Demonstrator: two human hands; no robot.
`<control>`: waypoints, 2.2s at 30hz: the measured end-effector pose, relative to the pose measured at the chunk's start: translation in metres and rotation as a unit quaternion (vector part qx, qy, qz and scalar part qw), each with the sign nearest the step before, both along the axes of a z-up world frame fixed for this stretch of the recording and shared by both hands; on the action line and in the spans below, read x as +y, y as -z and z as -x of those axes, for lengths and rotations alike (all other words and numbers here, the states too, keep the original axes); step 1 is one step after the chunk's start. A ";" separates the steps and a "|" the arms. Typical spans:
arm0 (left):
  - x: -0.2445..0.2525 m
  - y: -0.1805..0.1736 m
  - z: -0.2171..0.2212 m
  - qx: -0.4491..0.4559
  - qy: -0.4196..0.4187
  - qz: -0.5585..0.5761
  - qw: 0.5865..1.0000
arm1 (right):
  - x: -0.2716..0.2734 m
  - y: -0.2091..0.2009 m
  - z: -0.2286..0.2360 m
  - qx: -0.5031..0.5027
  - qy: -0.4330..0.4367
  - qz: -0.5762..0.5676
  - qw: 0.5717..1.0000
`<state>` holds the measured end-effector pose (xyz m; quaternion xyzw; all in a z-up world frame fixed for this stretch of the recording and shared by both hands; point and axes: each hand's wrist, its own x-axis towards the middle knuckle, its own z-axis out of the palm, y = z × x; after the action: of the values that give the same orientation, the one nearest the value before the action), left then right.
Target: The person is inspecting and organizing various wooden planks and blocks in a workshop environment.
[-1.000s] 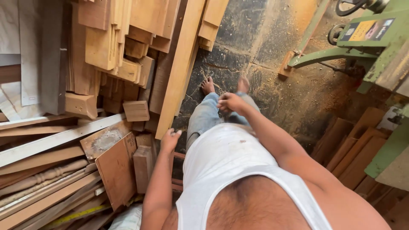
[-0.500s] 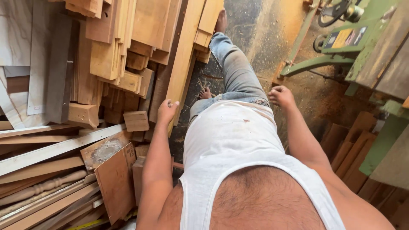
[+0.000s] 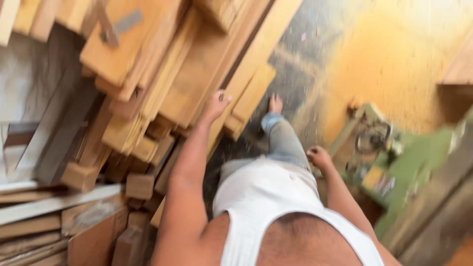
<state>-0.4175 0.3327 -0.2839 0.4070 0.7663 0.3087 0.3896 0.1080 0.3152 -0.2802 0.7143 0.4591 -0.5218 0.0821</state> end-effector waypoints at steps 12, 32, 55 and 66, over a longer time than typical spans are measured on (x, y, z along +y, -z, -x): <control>0.351 0.099 0.145 0.096 -0.413 -0.064 0.903 | 0.196 -0.018 -0.034 -0.027 -0.051 -0.001 0.998; 0.176 -0.200 -0.025 -0.058 -0.243 -0.263 0.932 | 0.132 -0.146 0.086 0.079 -0.089 -0.124 0.985; -0.351 -0.299 -0.194 -0.149 0.095 -0.121 0.977 | -0.308 -0.351 0.055 0.559 0.324 -0.092 0.758; -0.400 -0.313 -0.369 -0.618 0.006 -0.116 0.777 | -0.427 -0.406 -0.064 0.512 0.166 -0.137 0.832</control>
<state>-0.0486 -0.0675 0.0286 0.1754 0.3166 0.5785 0.7310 0.1722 -0.1117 0.1258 0.4146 0.3770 -0.7503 -0.3507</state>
